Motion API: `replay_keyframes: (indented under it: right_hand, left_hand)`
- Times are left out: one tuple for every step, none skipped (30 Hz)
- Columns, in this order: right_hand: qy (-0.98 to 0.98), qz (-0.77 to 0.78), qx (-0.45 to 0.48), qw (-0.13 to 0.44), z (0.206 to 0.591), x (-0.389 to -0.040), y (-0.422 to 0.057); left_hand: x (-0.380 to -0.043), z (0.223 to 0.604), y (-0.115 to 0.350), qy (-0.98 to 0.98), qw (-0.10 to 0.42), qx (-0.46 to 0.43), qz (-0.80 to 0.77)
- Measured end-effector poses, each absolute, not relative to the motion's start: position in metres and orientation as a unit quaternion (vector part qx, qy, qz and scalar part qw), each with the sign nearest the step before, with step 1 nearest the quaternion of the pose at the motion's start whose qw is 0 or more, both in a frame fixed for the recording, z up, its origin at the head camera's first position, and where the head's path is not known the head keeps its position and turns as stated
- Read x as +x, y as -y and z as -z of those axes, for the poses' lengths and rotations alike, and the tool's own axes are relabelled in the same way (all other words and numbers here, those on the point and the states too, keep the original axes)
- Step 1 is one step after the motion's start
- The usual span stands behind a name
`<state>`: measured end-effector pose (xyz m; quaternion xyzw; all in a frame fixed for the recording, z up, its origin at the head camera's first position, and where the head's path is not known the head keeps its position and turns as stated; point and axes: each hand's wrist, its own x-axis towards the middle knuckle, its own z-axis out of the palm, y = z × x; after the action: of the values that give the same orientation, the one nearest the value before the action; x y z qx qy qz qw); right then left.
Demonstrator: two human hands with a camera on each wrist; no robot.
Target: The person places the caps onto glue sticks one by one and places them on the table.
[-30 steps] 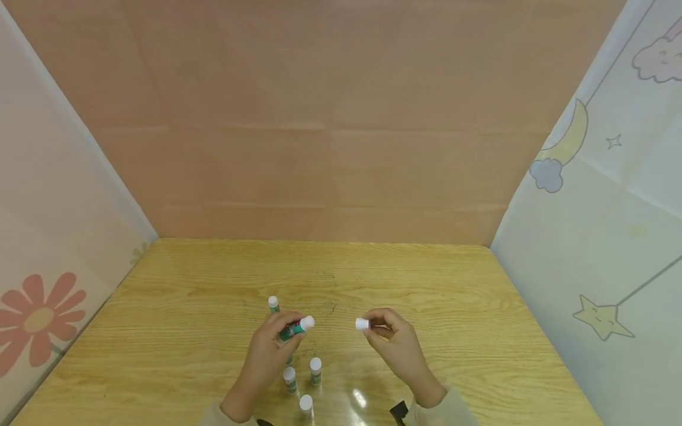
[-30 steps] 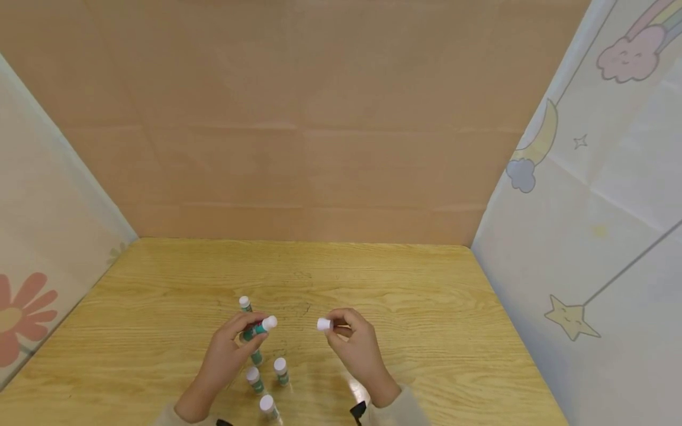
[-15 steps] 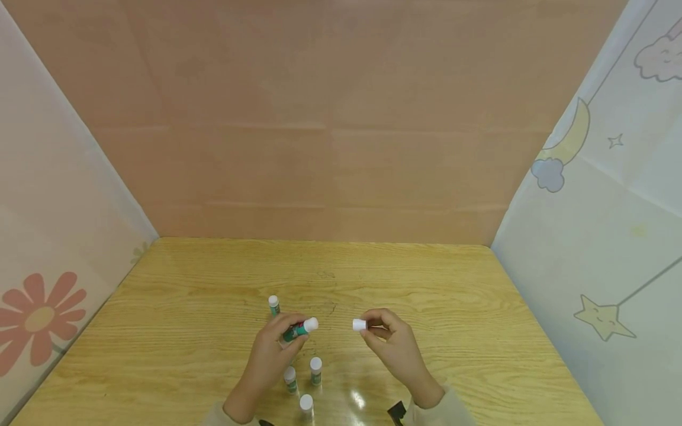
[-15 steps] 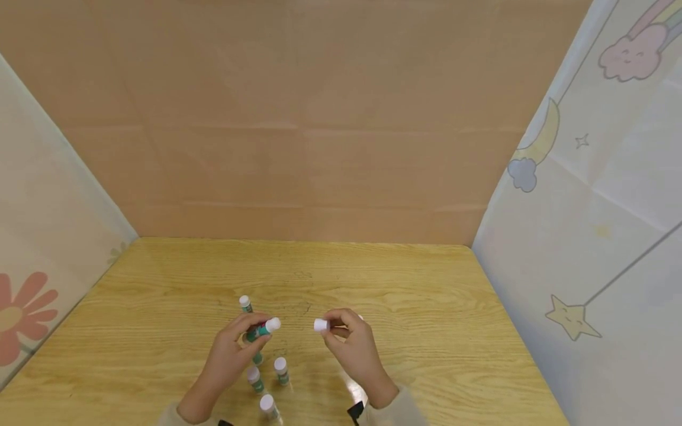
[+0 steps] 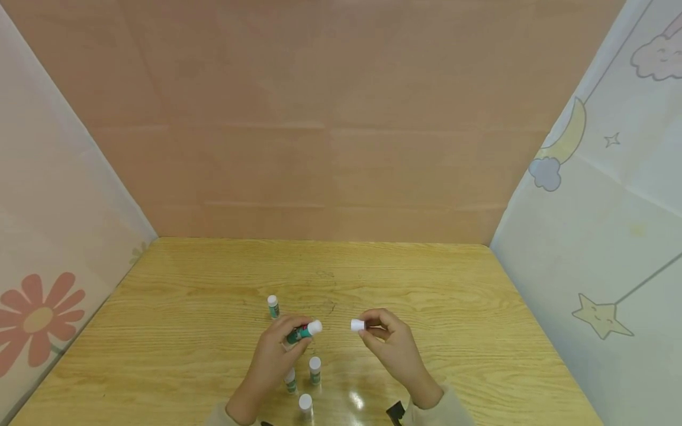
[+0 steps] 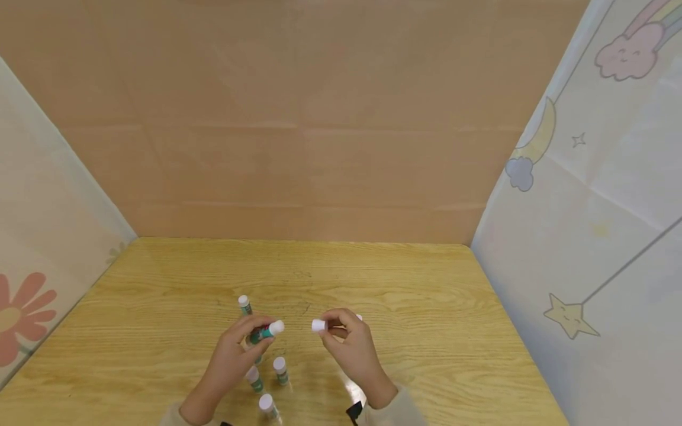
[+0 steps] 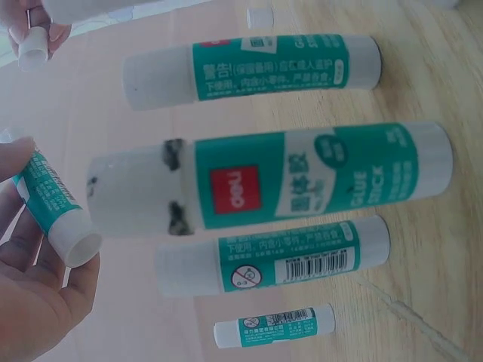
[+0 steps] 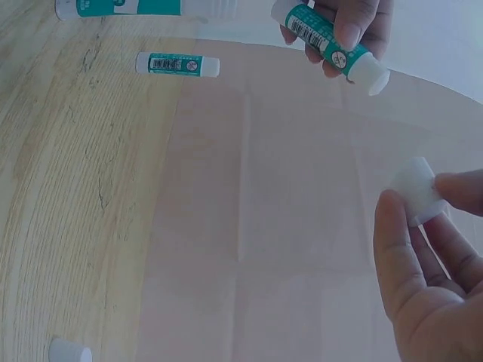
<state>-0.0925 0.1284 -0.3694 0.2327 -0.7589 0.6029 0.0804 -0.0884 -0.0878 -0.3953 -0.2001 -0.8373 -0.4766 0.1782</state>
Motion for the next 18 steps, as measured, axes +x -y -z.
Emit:
replay_keyframes:
  right_hand:
    - [0.759, -0.602, 0.235, 0.081, 0.3694, -0.0924, -0.1282]
    - [0.758, -0.601, 0.238, 0.083, 0.3697, -0.0923, -0.1280]
    - [0.758, -0.599, 0.243, 0.085, 0.3700, -0.0923, -0.1279]
    - [0.758, -0.600, 0.242, 0.084, 0.3702, -0.0921, -0.1276]
    - [0.758, -0.601, 0.240, 0.082, 0.3703, -0.0919, -0.1273]
    - [0.757, -0.603, 0.238, 0.080, 0.3703, -0.0917, -0.1271]
    - [0.756, -0.604, 0.238, 0.079, 0.3703, -0.0915, -0.1269]
    - [0.756, -0.605, 0.237, 0.077, 0.3704, -0.0913, -0.1267]
    - [0.756, -0.608, 0.233, 0.073, 0.3703, -0.0911, -0.1264]
    - [0.755, -0.610, 0.230, 0.070, 0.3703, -0.0908, -0.1262]
    - [0.755, -0.609, 0.231, 0.070, 0.3704, -0.0906, -0.1260]
    - [0.755, -0.610, 0.233, 0.069, 0.3705, -0.0905, -0.1257]
    - [0.754, -0.609, 0.235, 0.070, 0.3706, -0.0904, -0.1254]
    - [0.754, -0.609, 0.236, 0.069, 0.3707, -0.0902, -0.1251]
    - [0.753, -0.609, 0.238, 0.069, 0.3707, -0.0900, -0.1249]
    - [0.753, -0.608, 0.241, 0.070, 0.3707, -0.0898, -0.1247]
    - [0.753, -0.607, 0.244, 0.072, 0.3706, -0.0895, -0.1246]
    - [0.753, -0.606, 0.246, 0.073, 0.3705, -0.0893, -0.1245]
  left_hand:
    - [-0.0883, 0.3957, 0.0876, 0.838, 0.179, -0.200, 0.476]
    - [-0.0881, 0.3961, 0.0873, 0.838, 0.179, -0.199, 0.476]
    - [-0.0881, 0.3966, 0.0870, 0.837, 0.179, -0.198, 0.477]
    - [-0.0881, 0.3971, 0.0867, 0.837, 0.181, -0.198, 0.477]
    - [-0.0881, 0.3974, 0.0864, 0.837, 0.182, -0.197, 0.476]
    - [-0.0881, 0.3976, 0.0862, 0.838, 0.183, -0.197, 0.475]
    - [-0.0880, 0.3976, 0.0860, 0.837, 0.186, -0.199, 0.475]
    - [-0.0880, 0.3973, 0.0857, 0.836, 0.185, -0.200, 0.476]
    - [-0.0878, 0.3969, 0.0854, 0.836, 0.184, -0.201, 0.477]
    - [-0.0876, 0.3963, 0.0852, 0.835, 0.184, -0.202, 0.478]
    - [-0.0871, 0.3956, 0.0849, 0.834, 0.183, -0.203, 0.479]
    - [-0.0867, 0.3949, 0.0846, 0.833, 0.181, -0.203, 0.482]
    - [-0.0862, 0.3944, 0.0842, 0.831, 0.180, -0.204, 0.485]
    - [-0.0857, 0.3938, 0.0839, 0.831, 0.177, -0.203, 0.487]
    - [-0.0854, 0.3938, 0.0836, 0.831, 0.177, -0.205, 0.486]
    - [-0.0851, 0.3938, 0.0833, 0.830, 0.177, -0.207, 0.486]
    - [-0.0847, 0.3939, 0.0830, 0.831, 0.176, -0.208, 0.485]
    - [-0.0843, 0.3940, 0.0826, 0.831, 0.175, -0.211, 0.484]
